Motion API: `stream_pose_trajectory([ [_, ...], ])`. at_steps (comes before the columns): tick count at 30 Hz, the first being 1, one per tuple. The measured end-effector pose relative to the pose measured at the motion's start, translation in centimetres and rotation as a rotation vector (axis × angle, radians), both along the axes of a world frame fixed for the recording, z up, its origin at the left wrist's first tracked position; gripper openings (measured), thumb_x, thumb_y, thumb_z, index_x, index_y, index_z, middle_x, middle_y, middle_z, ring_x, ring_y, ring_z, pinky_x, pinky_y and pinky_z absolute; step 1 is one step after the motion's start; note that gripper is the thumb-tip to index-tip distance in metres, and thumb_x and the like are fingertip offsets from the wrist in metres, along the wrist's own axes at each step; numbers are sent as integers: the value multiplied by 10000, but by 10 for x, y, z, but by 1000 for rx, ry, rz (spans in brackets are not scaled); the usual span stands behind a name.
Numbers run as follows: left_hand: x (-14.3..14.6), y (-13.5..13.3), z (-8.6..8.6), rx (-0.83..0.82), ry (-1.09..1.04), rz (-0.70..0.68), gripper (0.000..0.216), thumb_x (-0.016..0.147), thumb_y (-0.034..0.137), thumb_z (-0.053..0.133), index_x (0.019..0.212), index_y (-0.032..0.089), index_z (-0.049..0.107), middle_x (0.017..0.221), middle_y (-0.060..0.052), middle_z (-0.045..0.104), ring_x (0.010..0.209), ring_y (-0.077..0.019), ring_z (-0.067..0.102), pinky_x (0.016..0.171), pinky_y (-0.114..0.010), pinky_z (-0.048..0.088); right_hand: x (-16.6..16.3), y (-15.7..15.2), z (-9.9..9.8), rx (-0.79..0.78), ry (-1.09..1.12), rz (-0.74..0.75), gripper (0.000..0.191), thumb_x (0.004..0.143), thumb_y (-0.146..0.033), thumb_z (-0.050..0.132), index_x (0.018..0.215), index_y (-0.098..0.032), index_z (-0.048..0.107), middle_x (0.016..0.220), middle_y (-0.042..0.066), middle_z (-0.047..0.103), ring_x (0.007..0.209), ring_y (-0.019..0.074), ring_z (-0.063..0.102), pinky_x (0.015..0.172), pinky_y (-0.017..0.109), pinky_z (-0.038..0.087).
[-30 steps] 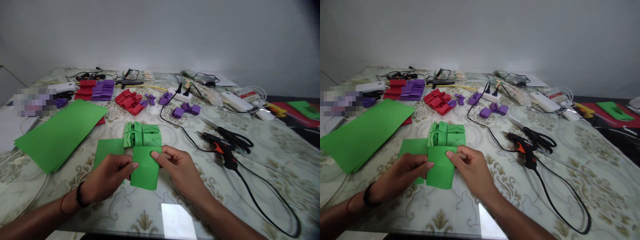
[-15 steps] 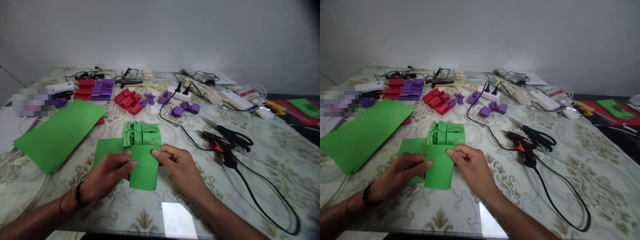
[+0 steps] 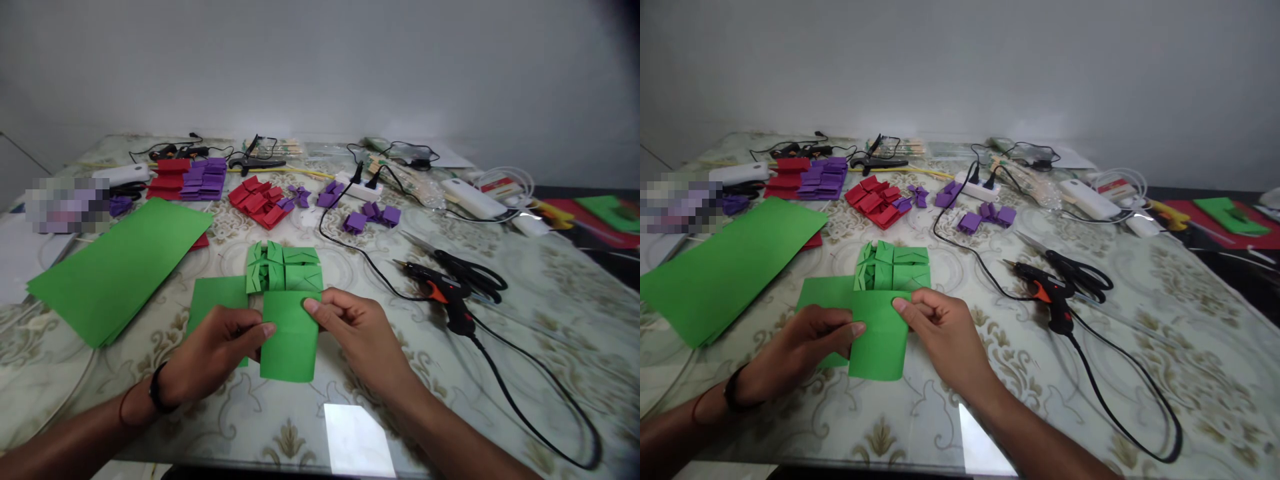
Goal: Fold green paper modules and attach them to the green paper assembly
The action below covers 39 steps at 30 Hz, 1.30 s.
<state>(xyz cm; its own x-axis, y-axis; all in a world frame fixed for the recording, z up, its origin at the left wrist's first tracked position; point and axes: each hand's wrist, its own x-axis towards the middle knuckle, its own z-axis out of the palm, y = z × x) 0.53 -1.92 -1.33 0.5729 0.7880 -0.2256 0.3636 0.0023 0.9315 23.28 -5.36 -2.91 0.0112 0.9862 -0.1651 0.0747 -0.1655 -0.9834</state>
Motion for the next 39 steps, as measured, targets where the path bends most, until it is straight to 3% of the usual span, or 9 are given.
stream_pose_trajectory([
  [5, 1, 1, 3, 33, 13, -4, 512, 1009, 495, 576, 588, 216, 491, 549, 55, 438, 540, -123, 383, 564, -250, 388, 0, 1, 1, 10, -4, -14, 507, 917, -593, 739, 659, -220, 513, 641, -67, 344, 598, 119, 315, 558, 284, 241],
  [11, 0, 2, 5, 55, 32, -31, 513, 1011, 512, 562, 602, 212, 488, 559, 50, 439, 546, -122, 386, 564, -246, 403, 0, 1, 3, 23, 89, 11, 429, 946, -587, 724, 771, -197, 693, 713, -2, 595, 675, 167, 556, 648, 303, 467],
  [19, -2, 6, 5, 84, 31, -51, 508, 1022, 502, 559, 612, 206, 515, 557, 28, 505, 549, -129, 430, 548, -244, 408, 2, 2, 4, 16, 101, 64, 500, 943, -666, 724, 750, -209, 668, 701, -10, 584, 680, 168, 562, 669, 307, 510],
  [22, -4, 7, 5, 112, 40, -27, 504, 1030, 485, 545, 615, 200, 528, 561, 33, 501, 554, -125, 440, 554, -240, 405, 4, 3, 5, -6, 61, 160, 540, 912, -680, 765, 683, -214, 618, 648, -28, 544, 626, 150, 520, 609, 288, 475],
  [25, -5, 8, 6, 123, 32, -1, 497, 1025, 464, 555, 606, 200, 522, 554, 42, 480, 546, -119, 428, 554, -239, 405, 3, 2, 5, -45, 41, 246, 524, 903, -663, 784, 689, -206, 642, 665, -14, 597, 655, 162, 569, 630, 291, 487],
  [28, -5, 9, 6, 125, 31, -4, 488, 1021, 463, 562, 613, 197, 536, 559, 40, 484, 551, -121, 433, 553, -241, 412, 2, 1, 4, -74, 26, 236, 505, 927, -657, 750, 711, -209, 669, 713, 12, 655, 729, 198, 640, 698, 320, 531],
  [34, -6, 12, 5, 128, 36, 21, 481, 1007, 465, 562, 608, 201, 511, 556, 37, 492, 552, -121, 458, 553, -240, 409, 5, 3, 3, -42, -36, 238, 478, 943, -607, 738, 684, -211, 671, 658, -4, 634, 659, 177, 617, 629, 289, 476],
  [39, -9, 16, 3, 136, 46, 41, 487, 1008, 483, 572, 616, 196, 534, 563, 29, 529, 560, -124, 489, 541, -237, 394, 5, 5, 2, -20, -143, 238, 506, 973, -595, 705, 636, -218, 674, 632, 19, 700, 607, 166, 597, 608, 289, 445],
])
